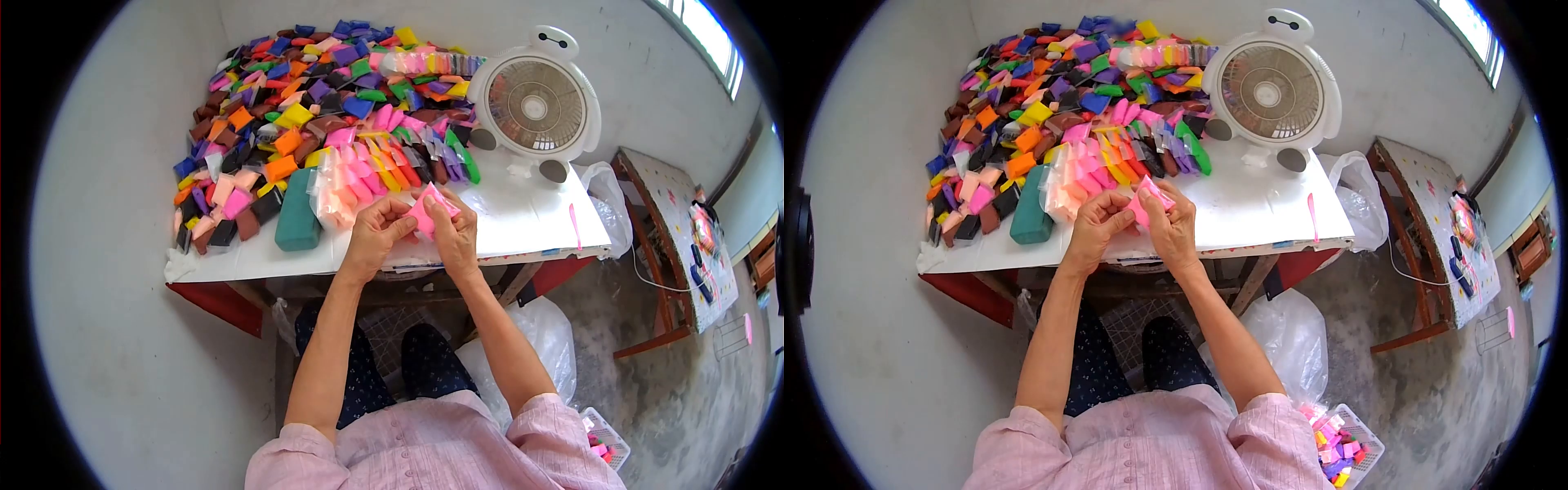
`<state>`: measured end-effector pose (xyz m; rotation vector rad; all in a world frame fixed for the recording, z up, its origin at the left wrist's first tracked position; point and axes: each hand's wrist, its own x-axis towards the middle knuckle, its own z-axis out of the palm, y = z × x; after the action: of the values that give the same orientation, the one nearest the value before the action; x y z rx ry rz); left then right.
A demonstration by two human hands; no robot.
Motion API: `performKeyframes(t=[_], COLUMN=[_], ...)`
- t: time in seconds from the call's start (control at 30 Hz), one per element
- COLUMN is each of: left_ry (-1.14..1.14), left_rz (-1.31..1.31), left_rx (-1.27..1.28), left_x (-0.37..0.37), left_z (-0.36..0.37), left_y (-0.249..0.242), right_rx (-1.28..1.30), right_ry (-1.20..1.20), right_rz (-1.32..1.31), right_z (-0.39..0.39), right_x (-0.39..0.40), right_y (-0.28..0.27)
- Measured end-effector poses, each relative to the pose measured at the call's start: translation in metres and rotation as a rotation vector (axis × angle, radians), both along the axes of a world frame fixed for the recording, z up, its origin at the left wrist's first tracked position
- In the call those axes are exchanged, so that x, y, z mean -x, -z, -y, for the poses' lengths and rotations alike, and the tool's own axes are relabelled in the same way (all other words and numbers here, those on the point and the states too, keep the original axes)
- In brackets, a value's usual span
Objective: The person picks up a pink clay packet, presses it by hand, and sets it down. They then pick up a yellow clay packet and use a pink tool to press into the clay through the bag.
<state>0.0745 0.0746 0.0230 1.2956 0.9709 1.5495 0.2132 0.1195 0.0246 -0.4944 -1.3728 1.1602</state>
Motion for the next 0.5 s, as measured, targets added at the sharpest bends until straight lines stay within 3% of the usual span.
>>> performKeyframes(t=[0.5], left_ry=[0.036], left_rz=[-0.07], left_rx=[0.024], left_x=[0.0021], left_z=[0.0039], left_y=[-0.0041], right_rx=[-0.119], right_ry=[0.169], right_rz=[0.011], right_z=[-0.0038], right_x=[0.0047], right_y=[0.0055])
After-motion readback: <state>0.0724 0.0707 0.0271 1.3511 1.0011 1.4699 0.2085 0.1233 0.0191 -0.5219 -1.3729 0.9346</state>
